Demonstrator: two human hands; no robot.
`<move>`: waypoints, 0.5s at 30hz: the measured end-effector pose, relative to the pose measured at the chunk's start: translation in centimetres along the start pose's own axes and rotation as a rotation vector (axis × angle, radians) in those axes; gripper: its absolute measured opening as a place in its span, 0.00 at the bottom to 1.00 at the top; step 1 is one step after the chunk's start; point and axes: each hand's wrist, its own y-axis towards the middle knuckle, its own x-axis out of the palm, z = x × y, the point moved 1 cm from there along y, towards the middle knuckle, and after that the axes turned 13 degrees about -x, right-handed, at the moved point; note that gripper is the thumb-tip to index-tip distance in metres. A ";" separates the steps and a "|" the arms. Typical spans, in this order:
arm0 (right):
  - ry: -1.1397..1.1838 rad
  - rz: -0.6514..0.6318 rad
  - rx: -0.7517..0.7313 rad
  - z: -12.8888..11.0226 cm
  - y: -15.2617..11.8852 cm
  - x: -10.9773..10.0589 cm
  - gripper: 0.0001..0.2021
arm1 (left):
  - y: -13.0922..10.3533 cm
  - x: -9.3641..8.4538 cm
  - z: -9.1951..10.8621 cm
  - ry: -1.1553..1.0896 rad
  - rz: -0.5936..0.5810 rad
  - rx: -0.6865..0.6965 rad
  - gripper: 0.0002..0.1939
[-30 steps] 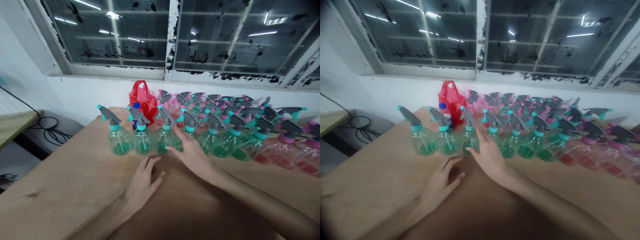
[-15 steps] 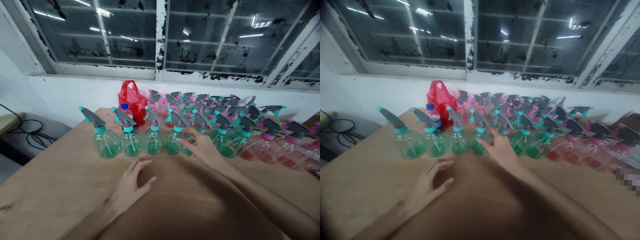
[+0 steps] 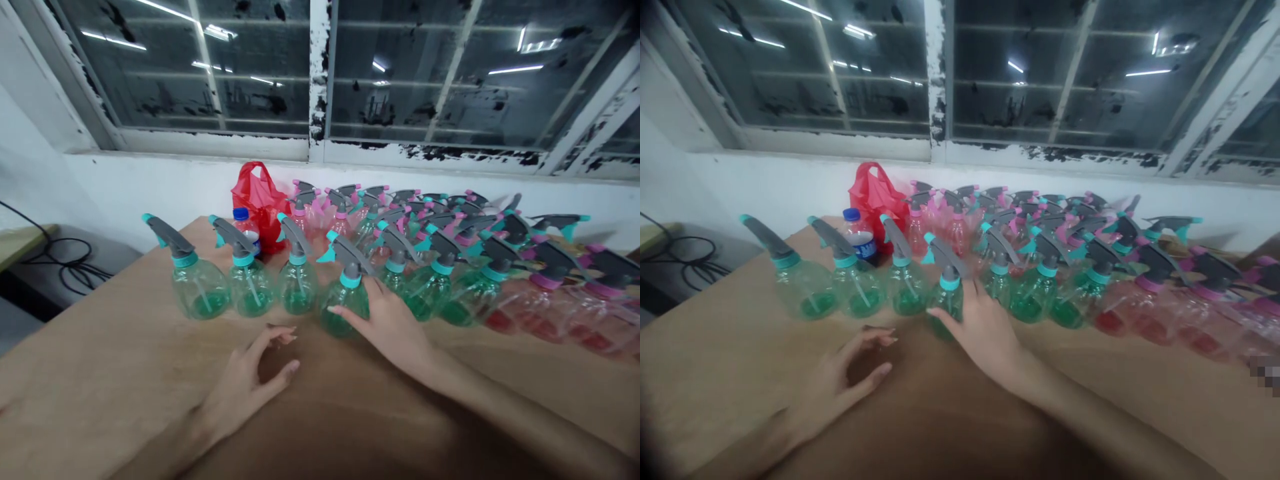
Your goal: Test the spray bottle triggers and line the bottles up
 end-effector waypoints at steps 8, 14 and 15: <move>-0.185 -0.022 -0.058 -1.2 -5.3 -3.0 0.32 | 0.1 5.3 5.1 0.017 -0.068 0.123 0.48; -0.009 -0.003 -0.101 0.9 -7.7 -5.9 0.33 | 0.2 8.7 8.9 -0.204 -0.175 0.085 0.46; 0.059 -0.017 -0.127 1.5 -7.8 -6.4 0.33 | 0.3 9.0 9.5 -0.212 -0.183 0.096 0.46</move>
